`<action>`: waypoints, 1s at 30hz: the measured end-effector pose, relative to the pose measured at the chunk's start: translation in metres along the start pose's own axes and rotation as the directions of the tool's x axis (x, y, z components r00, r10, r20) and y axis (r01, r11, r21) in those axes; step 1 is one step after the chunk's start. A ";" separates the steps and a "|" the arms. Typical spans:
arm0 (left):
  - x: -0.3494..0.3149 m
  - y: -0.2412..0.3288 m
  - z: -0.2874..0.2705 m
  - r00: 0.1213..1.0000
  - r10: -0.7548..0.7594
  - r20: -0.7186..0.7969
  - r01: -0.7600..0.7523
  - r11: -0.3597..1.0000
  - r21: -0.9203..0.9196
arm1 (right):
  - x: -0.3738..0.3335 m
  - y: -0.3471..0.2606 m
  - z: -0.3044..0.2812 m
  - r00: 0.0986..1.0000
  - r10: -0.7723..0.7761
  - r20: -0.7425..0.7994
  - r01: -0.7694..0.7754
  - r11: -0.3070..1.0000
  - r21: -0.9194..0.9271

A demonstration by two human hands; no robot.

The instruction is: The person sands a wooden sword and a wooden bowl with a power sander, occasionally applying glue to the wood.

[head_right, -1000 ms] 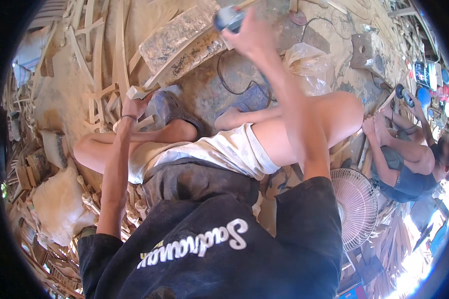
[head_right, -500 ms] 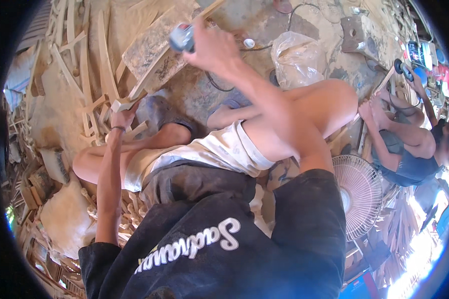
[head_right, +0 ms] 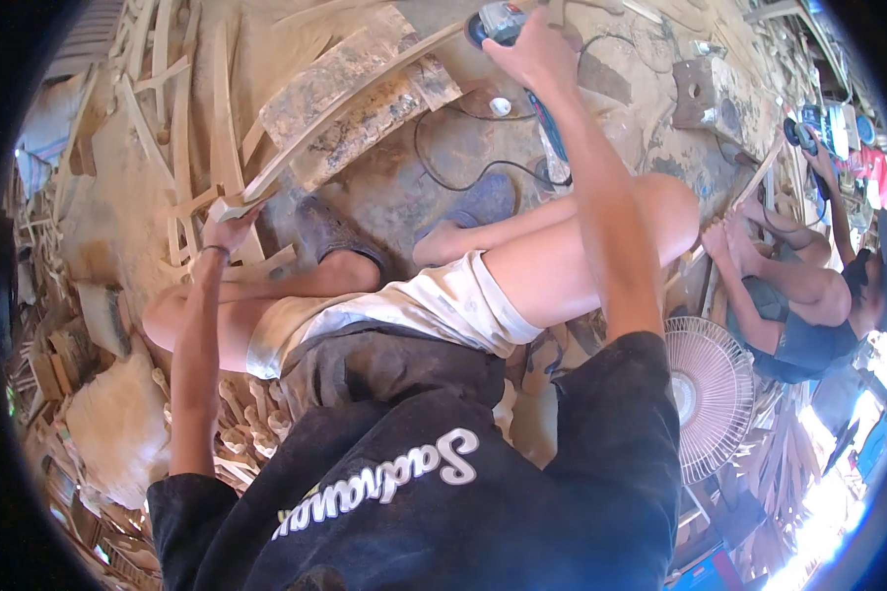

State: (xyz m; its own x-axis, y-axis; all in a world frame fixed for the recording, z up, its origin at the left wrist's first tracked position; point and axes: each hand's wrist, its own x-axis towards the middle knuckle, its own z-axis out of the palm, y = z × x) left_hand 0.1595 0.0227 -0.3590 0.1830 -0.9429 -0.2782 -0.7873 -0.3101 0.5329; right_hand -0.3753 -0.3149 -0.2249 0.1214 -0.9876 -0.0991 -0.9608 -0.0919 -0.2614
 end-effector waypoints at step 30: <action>-0.035 -0.124 -0.066 0.964 -0.168 0.205 0.264 0.678 -0.686 | -0.009 -0.027 0.007 0.999 -0.029 0.029 0.027 0.997 0.073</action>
State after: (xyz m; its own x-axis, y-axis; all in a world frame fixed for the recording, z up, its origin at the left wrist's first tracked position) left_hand 0.2896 0.0860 -0.3630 0.1883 -0.8321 -0.5217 -0.0814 -0.5426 0.8360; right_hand -0.3493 -0.3023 -0.2234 0.1564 -0.9804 -0.1196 -0.9366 -0.1088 -0.3330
